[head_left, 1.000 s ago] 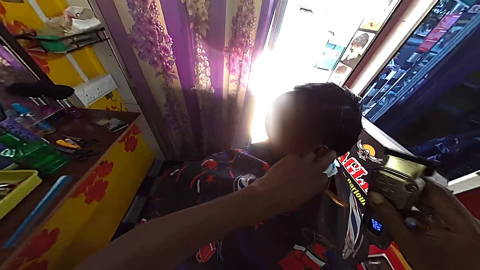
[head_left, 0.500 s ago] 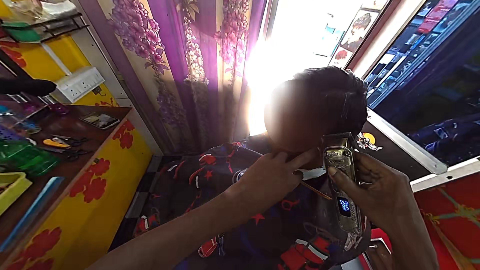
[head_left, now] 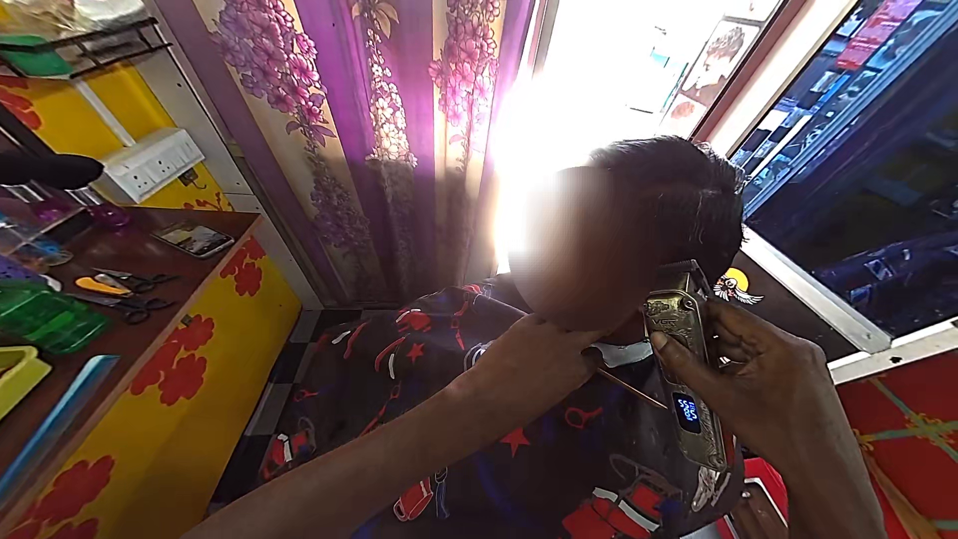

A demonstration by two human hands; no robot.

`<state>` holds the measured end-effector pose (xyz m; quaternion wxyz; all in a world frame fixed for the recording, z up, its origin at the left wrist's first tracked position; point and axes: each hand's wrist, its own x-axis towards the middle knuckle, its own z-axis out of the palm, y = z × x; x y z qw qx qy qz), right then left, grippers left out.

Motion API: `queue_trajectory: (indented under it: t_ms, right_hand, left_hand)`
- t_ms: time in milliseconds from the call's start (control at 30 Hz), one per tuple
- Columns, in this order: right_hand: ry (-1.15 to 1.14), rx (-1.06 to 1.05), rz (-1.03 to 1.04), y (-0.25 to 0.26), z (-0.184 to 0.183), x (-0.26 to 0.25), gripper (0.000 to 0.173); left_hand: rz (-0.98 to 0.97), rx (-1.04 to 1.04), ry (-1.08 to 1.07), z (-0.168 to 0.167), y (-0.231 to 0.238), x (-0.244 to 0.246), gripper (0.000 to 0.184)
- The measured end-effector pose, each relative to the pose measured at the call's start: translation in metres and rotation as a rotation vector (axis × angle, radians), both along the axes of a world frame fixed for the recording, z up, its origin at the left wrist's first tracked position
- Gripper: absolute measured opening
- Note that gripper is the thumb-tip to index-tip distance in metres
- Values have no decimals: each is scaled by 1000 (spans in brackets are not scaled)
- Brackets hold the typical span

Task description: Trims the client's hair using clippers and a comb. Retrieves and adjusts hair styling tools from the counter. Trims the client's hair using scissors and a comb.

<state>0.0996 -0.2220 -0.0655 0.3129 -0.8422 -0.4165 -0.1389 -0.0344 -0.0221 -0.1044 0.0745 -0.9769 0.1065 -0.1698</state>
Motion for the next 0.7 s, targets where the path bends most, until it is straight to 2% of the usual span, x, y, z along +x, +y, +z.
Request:
queue_trajectory:
  t_ms: [133, 367, 700]
  right_hand:
    - [-51, -18, 13, 2, 3, 1, 52]
    - [-115, -65, 21, 6, 12, 0, 46]
    - [-214, -113, 49, 17, 24, -1, 51]
  left_hand:
    - [-23, -19, -16, -2, 4, 0, 25]
    - [-53, -69, -52, -6, 9, 1, 15]
    - [-62, -93, -114, -12, 11, 4, 11]
